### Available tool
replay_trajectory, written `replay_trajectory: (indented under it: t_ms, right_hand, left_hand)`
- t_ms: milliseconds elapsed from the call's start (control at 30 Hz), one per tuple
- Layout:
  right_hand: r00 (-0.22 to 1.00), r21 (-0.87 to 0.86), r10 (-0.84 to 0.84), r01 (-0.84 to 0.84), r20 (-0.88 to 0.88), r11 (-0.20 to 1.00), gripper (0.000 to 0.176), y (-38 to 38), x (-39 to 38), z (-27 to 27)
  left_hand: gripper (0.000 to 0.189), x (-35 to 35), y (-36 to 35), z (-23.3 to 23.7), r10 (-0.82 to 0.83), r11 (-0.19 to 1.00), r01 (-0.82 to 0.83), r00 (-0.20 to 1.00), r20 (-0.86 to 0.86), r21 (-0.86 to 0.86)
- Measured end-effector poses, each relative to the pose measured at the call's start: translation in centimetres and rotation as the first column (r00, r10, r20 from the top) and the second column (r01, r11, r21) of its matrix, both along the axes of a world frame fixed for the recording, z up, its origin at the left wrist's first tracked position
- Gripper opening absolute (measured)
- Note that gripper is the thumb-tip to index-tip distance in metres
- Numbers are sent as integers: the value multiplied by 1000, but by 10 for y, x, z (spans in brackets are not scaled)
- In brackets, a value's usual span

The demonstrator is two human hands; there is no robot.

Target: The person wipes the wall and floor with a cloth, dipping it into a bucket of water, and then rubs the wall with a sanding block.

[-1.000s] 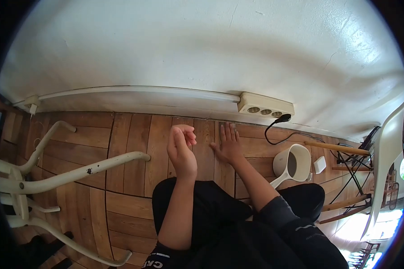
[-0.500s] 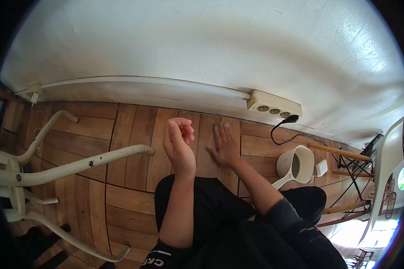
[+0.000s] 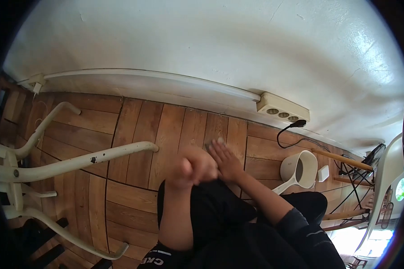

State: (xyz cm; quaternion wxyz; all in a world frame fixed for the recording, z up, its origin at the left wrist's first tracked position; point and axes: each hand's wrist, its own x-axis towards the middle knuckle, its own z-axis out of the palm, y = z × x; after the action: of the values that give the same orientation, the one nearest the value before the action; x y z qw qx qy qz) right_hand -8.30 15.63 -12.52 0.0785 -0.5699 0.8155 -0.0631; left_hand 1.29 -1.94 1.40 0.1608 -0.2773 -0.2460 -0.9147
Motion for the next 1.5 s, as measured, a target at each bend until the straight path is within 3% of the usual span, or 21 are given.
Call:
replay_trajectory:
  t_ms: [33, 100, 133, 200, 233, 300, 400, 533, 633, 700, 800, 933, 1000, 1100, 1300, 1433, 1500]
  right_hand:
    - [1000, 3, 6, -6, 5, 1000, 71, -13, -12, -5]
    - [980, -45, -111, 105, -163, 993, 72, -46, -36, -14]
    - [981, -49, -105, 98, -160, 994, 72, -58, -43, -13]
    - [978, -56, -208, 206, -29, 977, 74, -74, -50, -8]
    - [978, -58, -205, 203, -31, 977, 74, -73, -46, -5]
    - [987, -29, -147, 145, -70, 989, 77, -62, -27, 1]
    - [1000, -31, -9, 9, 2, 999, 78, -29, 12, 0]
    - [996, 22, 45, -47, 75, 999, 79, -20, 21, -2]
    - [1000, -9, -26, 26, -12, 1000, 80, -52, -9, 2]
    - [979, -24, -191, 190, -75, 981, 81, -80, -28, -3]
    - [976, -42, -217, 216, -29, 975, 81, -88, -31, -2]
    - [990, 9, -84, 85, -110, 996, 80, -48, 5, -4]
    - [999, 27, 27, -26, -43, 999, 80, -26, 24, -8]
    - [996, 5, 65, -66, 67, 998, 79, -21, 22, 4]
    - [994, -88, -101, 97, -50, 991, 79, -86, -45, -11]
    - [978, -79, -106, 93, -178, 993, 79, -88, -33, -3]
    - [993, -5, 113, -113, -47, 994, 78, -71, -10, -1]
  left_hand:
    - [48, -1, 7, 4, -78, 986, 57, 988, -131, -158]
    - [44, -7, 15, 12, -145, 919, 105, 986, -78, -381]
    - [44, -9, 19, 13, -138, 918, 99, 988, -76, -384]
    - [42, -13, 27, 13, -261, 590, 320, 944, 200, -742]
    - [42, -13, 33, 15, -258, 589, 316, 946, 197, -744]
    - [41, -13, 46, 21, -383, 479, 398, 897, 222, -782]
    - [42, -12, 57, 29, -421, 454, 393, 886, 196, -800]
    - [44, -11, 65, 22, -412, 469, 371, 895, 173, -801]
    - [43, -14, 64, 22, -402, 458, 374, 896, 187, -807]
    - [43, -14, 65, 18, -400, 449, 416, 885, 238, -791]
    - [43, -16, 63, 20, -388, 446, 430, 883, 263, -785]
    - [43, -17, 66, 18, -340, 435, 343, 919, 201, -833]
    - [42, -17, 64, 20, -335, 439, 321, 925, 179, -839]
    - [42, -17, 64, 22, -347, 426, 326, 920, 180, -844]
    - [41, -18, 61, 18, -367, 442, 383, 902, 226, -811]
    - [41, -19, 56, 20, -346, 476, 364, 915, 210, -801]
    - [41, -18, 54, 21, -332, 478, 337, 924, 189, -811]
